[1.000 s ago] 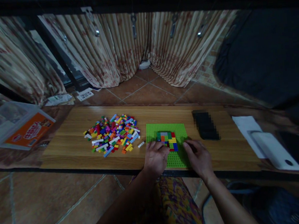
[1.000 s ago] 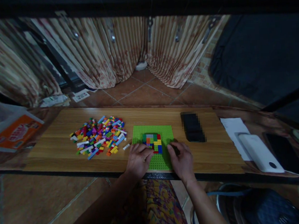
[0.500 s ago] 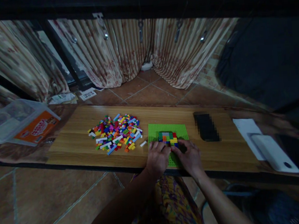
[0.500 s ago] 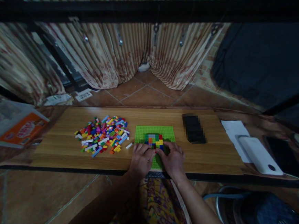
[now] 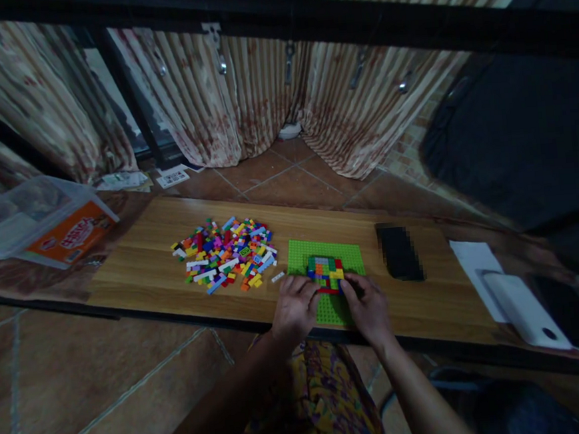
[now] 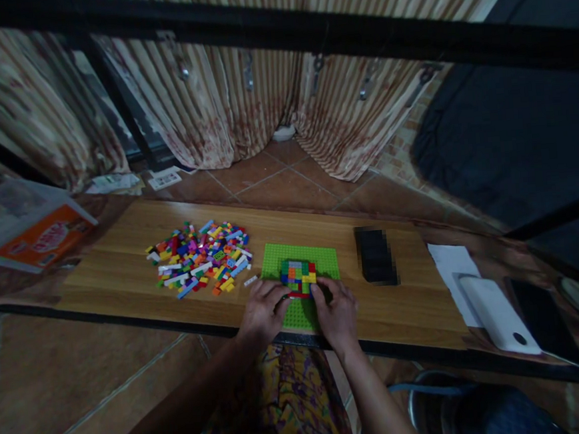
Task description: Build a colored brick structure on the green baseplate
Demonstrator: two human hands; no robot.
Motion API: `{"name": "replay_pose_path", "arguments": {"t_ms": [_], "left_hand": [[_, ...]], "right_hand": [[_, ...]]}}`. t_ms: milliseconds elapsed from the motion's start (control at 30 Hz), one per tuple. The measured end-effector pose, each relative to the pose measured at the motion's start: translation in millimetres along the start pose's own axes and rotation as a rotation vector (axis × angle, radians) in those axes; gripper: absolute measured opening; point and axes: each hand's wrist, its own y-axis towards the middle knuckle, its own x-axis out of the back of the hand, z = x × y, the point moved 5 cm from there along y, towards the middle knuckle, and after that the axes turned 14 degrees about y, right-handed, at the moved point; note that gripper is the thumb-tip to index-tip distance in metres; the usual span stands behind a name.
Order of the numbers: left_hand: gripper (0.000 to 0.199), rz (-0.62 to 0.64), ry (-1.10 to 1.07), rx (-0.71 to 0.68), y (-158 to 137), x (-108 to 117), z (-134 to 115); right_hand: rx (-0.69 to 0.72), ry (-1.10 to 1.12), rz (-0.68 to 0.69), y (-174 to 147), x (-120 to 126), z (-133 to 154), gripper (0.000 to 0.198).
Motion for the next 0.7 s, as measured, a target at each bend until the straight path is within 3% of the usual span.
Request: {"name": "replay_pose_path", "arguments": {"t_ms": [433, 700], "left_hand": [[0.017, -0.039, 0.139, -0.05, -1, -4, -6], [0.016, -0.04, 0.11, 0.004, -7, 3, -5]], "right_hand": [[0.129, -0.228, -0.042, -11, -5, 5, 0.052], [0.183, -0.284, -0.044, -14, -5, 7, 0.054]]}}
